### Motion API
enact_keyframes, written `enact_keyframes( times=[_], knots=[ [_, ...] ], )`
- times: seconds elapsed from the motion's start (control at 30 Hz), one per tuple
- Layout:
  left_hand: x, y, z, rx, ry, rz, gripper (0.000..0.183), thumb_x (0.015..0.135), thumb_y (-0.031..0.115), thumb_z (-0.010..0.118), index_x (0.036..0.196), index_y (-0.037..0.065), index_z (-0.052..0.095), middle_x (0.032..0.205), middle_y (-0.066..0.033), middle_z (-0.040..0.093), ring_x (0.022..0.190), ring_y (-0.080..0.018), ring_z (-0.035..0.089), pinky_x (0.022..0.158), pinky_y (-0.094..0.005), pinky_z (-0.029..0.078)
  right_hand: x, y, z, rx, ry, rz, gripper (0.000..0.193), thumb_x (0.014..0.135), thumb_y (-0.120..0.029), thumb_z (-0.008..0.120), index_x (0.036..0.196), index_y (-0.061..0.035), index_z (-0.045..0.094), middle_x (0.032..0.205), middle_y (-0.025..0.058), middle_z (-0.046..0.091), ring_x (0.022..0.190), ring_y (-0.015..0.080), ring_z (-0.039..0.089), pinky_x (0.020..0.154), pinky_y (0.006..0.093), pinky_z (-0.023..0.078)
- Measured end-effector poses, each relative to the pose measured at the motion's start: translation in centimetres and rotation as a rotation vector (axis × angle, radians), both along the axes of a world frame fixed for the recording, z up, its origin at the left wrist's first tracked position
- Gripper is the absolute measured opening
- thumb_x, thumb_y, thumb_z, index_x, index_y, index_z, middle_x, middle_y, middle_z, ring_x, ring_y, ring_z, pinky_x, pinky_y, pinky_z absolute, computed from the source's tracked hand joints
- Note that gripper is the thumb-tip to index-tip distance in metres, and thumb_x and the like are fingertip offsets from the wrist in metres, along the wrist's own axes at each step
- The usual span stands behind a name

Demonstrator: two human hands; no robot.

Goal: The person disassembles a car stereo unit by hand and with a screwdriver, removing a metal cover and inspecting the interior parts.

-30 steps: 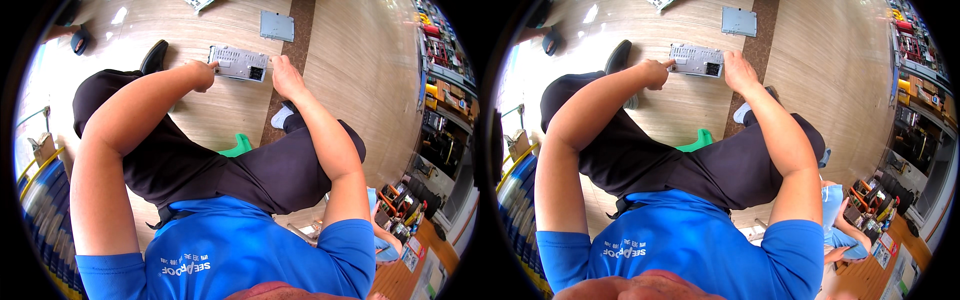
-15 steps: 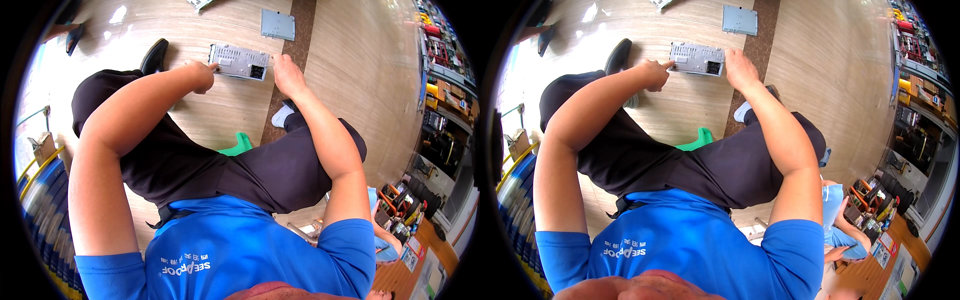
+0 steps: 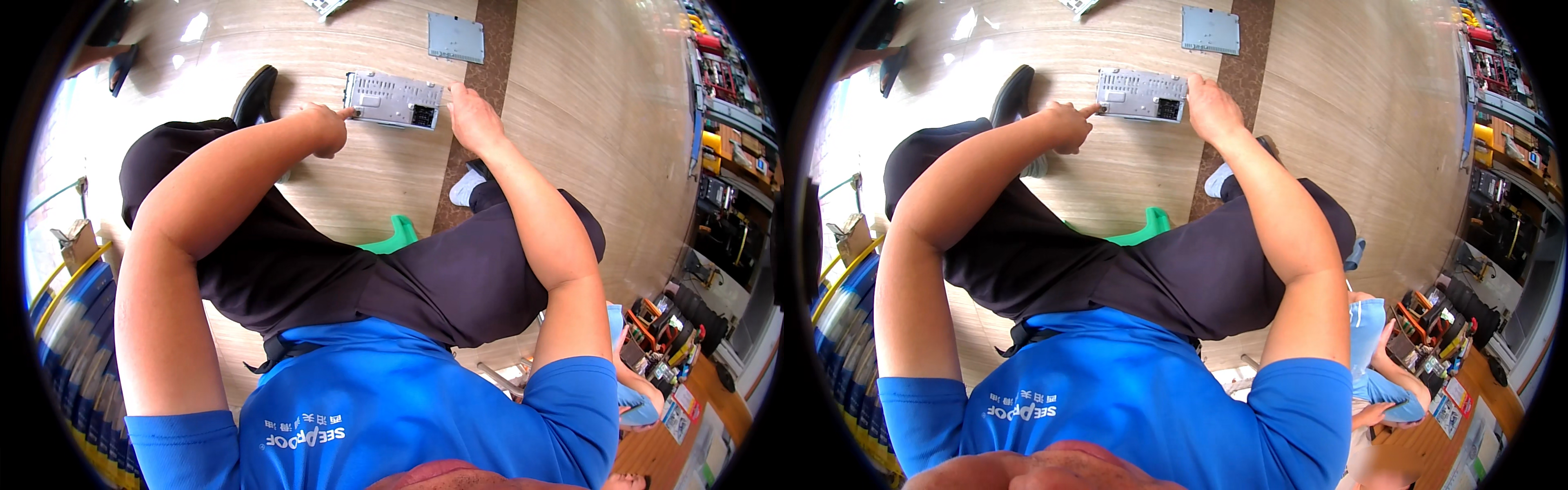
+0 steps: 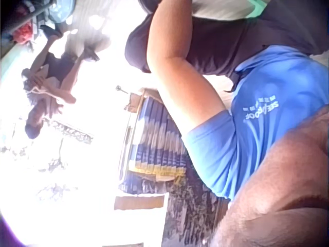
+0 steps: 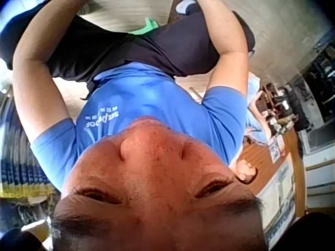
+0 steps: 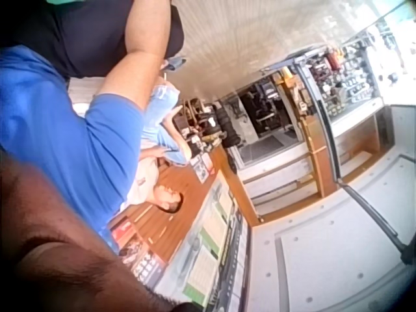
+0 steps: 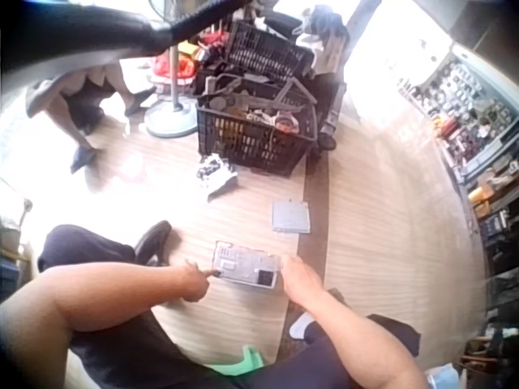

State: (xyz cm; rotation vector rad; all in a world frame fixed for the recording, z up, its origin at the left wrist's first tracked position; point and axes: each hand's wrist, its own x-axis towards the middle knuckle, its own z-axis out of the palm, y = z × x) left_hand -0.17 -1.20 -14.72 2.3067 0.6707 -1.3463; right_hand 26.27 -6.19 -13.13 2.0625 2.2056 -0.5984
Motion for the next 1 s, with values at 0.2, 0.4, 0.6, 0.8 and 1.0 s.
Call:
enact_keyframes(
  times=[0.2, 0.4, 0.6, 0.8, 1.0],
  knots=[
    [0.07, 0.01, 0.31, -0.001, 0.009, -0.002, 0.052, 0.092, 0.034, 0.068, 0.138, 0.013, 0.057, 0.167, -0.0051, 0.012, 0.132, -0.033, 0.051, 0.097, -0.0503, 0.05, 0.27, -0.6, -0.57, 0.132, 0.043, 0.089, 0.031, 0.087, 0.001, 0.05, 0.118, -0.0038, 0.048, 0.113, 0.0267, 0.058, 0.101, 0.0455, 0.063, 0.085, 0.0529, 0.053],
    [-0.07, 0.14, 0.14, -0.013, -0.008, 0.025, 0.051, 0.092, 0.034, 0.068, 0.137, 0.014, 0.058, 0.167, -0.004, 0.011, 0.13, -0.0324, 0.053, 0.096, -0.0493, 0.05, -0.15, 0.07, 0.06, 0.001, 0.0, 0.015, 0.032, 0.086, 0.002, 0.051, 0.117, -0.0033, 0.048, 0.115, 0.0271, 0.056, 0.102, 0.0451, 0.063, 0.086, 0.0523, 0.052],
    [-0.12, 0.19, -0.28, -0.015, 0.0, 0.031, 0.049, 0.092, 0.034, 0.068, 0.137, 0.014, 0.059, 0.167, -0.0035, 0.01, 0.129, -0.0324, 0.054, 0.096, -0.049, 0.05, -0.29, -0.33, -0.11, 0.082, 0.014, 0.087, 0.03, 0.087, 0.0, 0.051, 0.116, -0.0031, 0.049, 0.113, 0.0266, 0.058, 0.102, 0.0454, 0.063, 0.086, 0.0524, 0.053],
    [0.12, 0.26, -0.22, -0.024, 0.006, 0.015, 0.05, 0.092, 0.034, 0.068, 0.137, 0.015, 0.059, 0.167, -0.0024, 0.01, 0.129, -0.0323, 0.054, 0.097, -0.0494, 0.049, 0.02, -0.22, -0.15, 0.012, -0.021, 0.025, 0.031, 0.087, 0.0, 0.051, 0.117, -0.0038, 0.049, 0.115, 0.0266, 0.057, 0.103, 0.0453, 0.062, 0.088, 0.0521, 0.052],
    [-0.02, 0.26, 0.05, -0.021, 0.006, 0.033, 0.05, 0.092, 0.034, 0.068, 0.138, 0.015, 0.059, 0.168, -0.0013, 0.01, 0.129, -0.0318, 0.054, 0.097, -0.0493, 0.049, 0.07, -0.14, -0.08, 0.05, 0.003, 0.058, 0.028, 0.089, -0.002, 0.05, 0.117, -0.0043, 0.05, 0.116, 0.0264, 0.057, 0.102, 0.045, 0.063, 0.087, 0.0524, 0.052]
  ],
)
